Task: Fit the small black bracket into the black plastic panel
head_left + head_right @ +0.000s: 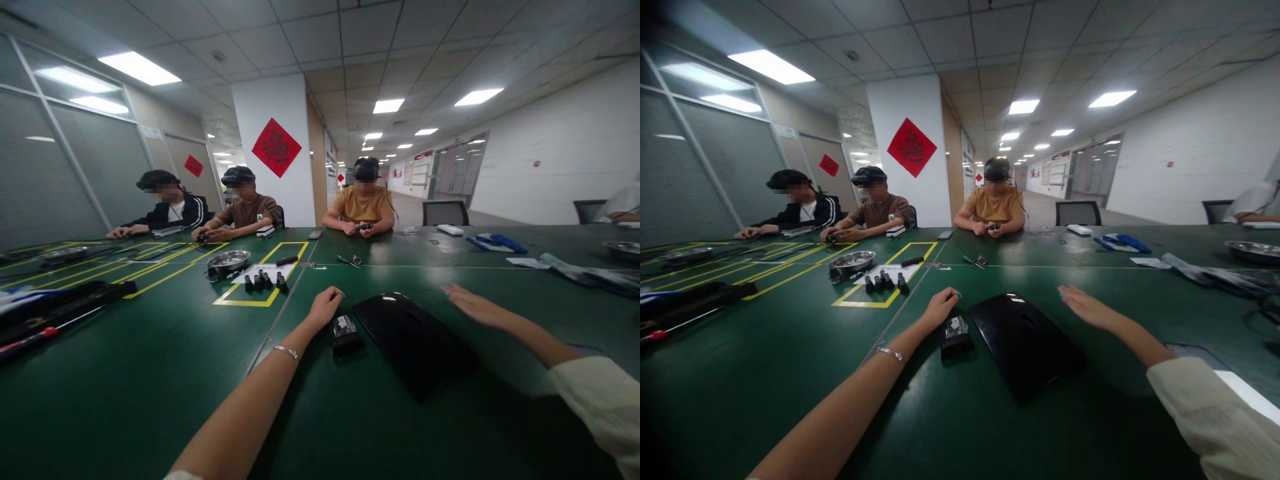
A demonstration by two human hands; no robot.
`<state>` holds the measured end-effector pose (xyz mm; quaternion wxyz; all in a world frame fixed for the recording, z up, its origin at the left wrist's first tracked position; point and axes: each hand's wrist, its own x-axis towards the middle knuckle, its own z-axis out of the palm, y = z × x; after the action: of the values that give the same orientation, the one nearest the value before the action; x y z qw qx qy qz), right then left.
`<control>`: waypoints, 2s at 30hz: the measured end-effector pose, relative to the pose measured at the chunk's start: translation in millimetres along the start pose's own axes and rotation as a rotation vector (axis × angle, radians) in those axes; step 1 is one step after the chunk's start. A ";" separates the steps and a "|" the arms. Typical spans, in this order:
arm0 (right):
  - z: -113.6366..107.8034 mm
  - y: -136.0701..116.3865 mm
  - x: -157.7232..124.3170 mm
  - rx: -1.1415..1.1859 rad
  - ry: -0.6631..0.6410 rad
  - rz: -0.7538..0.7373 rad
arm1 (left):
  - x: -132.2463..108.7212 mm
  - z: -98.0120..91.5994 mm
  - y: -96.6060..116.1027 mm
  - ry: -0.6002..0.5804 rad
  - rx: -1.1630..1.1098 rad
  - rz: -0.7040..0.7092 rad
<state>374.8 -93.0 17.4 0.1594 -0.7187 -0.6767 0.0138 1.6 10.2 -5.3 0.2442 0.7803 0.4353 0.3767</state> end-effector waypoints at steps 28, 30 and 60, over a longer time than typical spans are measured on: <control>1.1 -172.5 -47.0 0.309 0.060 -0.506 | 5.2 -4.1 -1.5 0.299 -0.298 -0.165; 7.7 -198.9 -56.7 0.213 0.026 -0.616 | 5.9 -3.9 -2.6 0.329 -0.318 -0.192; -83.1 -144.8 -17.5 0.080 0.026 -0.107 | 6.7 -2.9 -6.7 0.339 -0.293 -0.202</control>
<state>252.6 -122.7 128.7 0.1973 -0.6748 -0.7108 0.0229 -1.8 19.5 -5.8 0.3147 0.6149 0.4865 0.5350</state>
